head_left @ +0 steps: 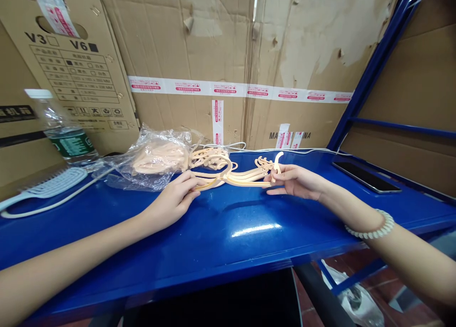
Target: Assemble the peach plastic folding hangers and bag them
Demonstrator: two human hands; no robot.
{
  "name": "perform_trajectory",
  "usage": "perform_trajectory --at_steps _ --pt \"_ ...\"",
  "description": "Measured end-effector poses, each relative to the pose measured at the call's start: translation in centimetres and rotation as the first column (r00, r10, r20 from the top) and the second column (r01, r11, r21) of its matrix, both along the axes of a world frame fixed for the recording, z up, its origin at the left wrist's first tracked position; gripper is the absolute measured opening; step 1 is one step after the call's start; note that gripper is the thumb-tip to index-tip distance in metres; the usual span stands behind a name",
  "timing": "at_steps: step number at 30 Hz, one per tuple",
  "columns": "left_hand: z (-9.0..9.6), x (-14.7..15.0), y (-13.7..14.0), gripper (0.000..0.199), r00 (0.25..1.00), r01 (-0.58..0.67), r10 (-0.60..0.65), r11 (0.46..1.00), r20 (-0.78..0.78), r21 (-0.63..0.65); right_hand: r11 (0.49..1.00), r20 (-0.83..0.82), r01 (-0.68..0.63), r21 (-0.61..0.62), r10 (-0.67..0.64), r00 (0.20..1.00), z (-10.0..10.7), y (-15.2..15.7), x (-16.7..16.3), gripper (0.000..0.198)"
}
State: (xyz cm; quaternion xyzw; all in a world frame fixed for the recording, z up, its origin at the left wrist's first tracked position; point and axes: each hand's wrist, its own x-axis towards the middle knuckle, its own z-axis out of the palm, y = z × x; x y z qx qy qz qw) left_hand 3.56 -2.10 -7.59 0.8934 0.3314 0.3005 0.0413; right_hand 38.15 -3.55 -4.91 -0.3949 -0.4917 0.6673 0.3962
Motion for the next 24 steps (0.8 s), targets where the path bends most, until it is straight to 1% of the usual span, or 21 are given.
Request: perform_trajectory --at_steps 2,5,8,11,14,17,24 --pt "0.0 0.0 0.0 0.025 1.000 -0.001 0.001 1.000 -0.001 0.008 0.999 0.010 0.003 -0.039 -0.002 1.000 0.1 0.0 -0.1 0.015" --pt "0.0 0.0 -0.1 0.025 1.000 0.010 -0.010 1.000 0.002 0.018 0.998 0.029 0.006 -0.067 -0.004 1.000 0.0 0.0 -0.3 0.013" --pt "0.1 0.0 -0.1 0.025 1.000 0.030 -0.030 0.999 0.007 0.017 0.997 0.038 0.010 -0.072 -0.007 0.999 -0.2 0.1 -0.4 0.012" --pt "0.0 0.1 -0.1 0.025 1.000 0.025 -0.025 1.000 0.009 0.014 0.998 0.043 0.016 -0.061 -0.014 0.999 -0.4 0.2 -0.3 0.012" --pt "0.0 0.1 -0.1 0.024 1.000 0.020 -0.020 1.000 0.015 0.017 0.999 0.053 0.041 -0.030 -0.039 0.998 -0.7 0.3 -0.3 0.012" --pt "0.0 0.2 -0.1 0.023 0.999 0.031 -0.031 0.999 0.025 0.021 0.995 0.059 0.091 0.031 -0.093 0.994 -0.9 0.3 -0.4 0.015" --pt "0.3 0.3 -0.5 0.026 0.998 0.056 -0.056 0.998 0.015 0.020 0.963 0.057 0.216 0.160 -0.227 0.972 -1.2 0.0 -1.0 0.026"
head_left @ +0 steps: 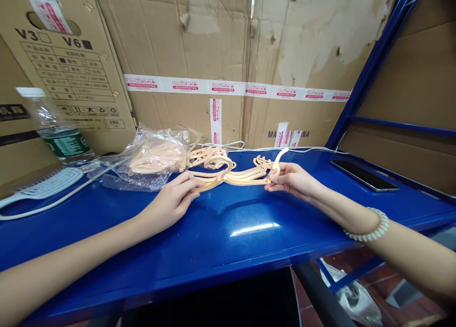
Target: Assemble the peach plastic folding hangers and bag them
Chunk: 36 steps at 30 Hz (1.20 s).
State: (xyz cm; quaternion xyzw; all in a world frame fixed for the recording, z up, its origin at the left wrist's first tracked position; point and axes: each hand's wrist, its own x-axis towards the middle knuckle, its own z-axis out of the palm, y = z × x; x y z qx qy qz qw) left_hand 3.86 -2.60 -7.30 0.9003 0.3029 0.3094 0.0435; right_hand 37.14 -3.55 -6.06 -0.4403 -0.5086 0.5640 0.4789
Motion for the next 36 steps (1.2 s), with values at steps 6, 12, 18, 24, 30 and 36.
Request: perform_trajectory --at_steps 6,12,18,24,30,36 --pt "0.2 0.1 -0.3 0.024 1.000 -0.014 0.014 1.000 0.006 0.025 0.996 0.000 0.062 0.064 -0.062 0.998 0.2 -0.3 -0.4 0.030" --pt "0.3 0.2 -0.5 0.028 1.000 -0.021 0.021 0.999 0.006 0.025 0.990 0.004 0.109 0.093 -0.110 0.994 0.3 -0.6 -1.0 0.037" --pt "0.3 0.3 -0.5 0.029 0.999 -0.031 0.031 0.999 0.006 0.026 0.982 -0.009 0.150 0.111 -0.150 0.989 0.4 -0.8 -1.4 0.040" --pt "0.2 0.3 -0.3 0.030 0.999 -0.047 0.048 0.998 0.019 -0.029 0.978 -0.006 0.152 0.143 -0.153 0.988 0.2 -0.8 -1.4 0.042" --pt "0.7 0.5 -0.2 0.031 0.998 -0.060 0.063 0.985 0.015 -0.162 0.990 -0.054 0.075 0.123 -0.068 0.996 0.0 -0.5 -1.0 0.035" --pt "1.1 0.1 -0.4 0.034 0.990 -0.131 0.138 0.963 0.010 -0.236 0.991 -0.144 0.032 0.133 -0.013 0.990 0.3 -0.4 -0.9 0.027"
